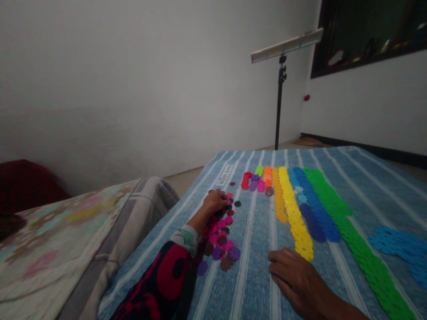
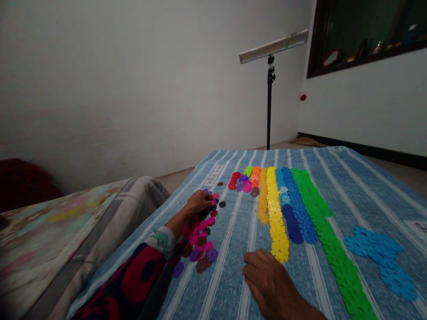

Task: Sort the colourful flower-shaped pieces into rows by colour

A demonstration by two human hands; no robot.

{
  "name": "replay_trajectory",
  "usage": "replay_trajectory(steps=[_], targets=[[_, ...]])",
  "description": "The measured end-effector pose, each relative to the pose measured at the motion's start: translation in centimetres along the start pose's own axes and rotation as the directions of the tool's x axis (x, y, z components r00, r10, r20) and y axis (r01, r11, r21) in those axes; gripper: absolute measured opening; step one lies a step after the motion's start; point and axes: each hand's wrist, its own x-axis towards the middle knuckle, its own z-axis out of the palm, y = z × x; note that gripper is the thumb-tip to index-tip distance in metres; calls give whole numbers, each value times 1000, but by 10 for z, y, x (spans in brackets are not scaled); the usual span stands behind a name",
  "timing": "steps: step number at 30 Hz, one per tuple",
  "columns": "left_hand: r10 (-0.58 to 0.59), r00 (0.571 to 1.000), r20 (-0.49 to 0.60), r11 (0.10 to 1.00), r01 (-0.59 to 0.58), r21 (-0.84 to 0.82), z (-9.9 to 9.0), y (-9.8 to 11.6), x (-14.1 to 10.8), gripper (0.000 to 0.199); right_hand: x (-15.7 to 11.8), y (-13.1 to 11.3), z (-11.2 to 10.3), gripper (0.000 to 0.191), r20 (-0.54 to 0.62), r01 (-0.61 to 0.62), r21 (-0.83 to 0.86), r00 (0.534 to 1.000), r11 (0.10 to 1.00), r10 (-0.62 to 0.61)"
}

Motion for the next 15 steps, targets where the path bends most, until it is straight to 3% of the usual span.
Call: replay_trajectory(steps=[8, 15], targets=[[6, 1000, -13, 1000, -6, -25, 2, 0, 1, 16, -2, 2, 1, 22, 37, -5, -2, 999, 1000, 5], [-23, 999, -47, 963, 9, -270, 8, -5, 6, 17, 1, -1, -1, 22, 29, -22, 21, 999, 1000, 21]])
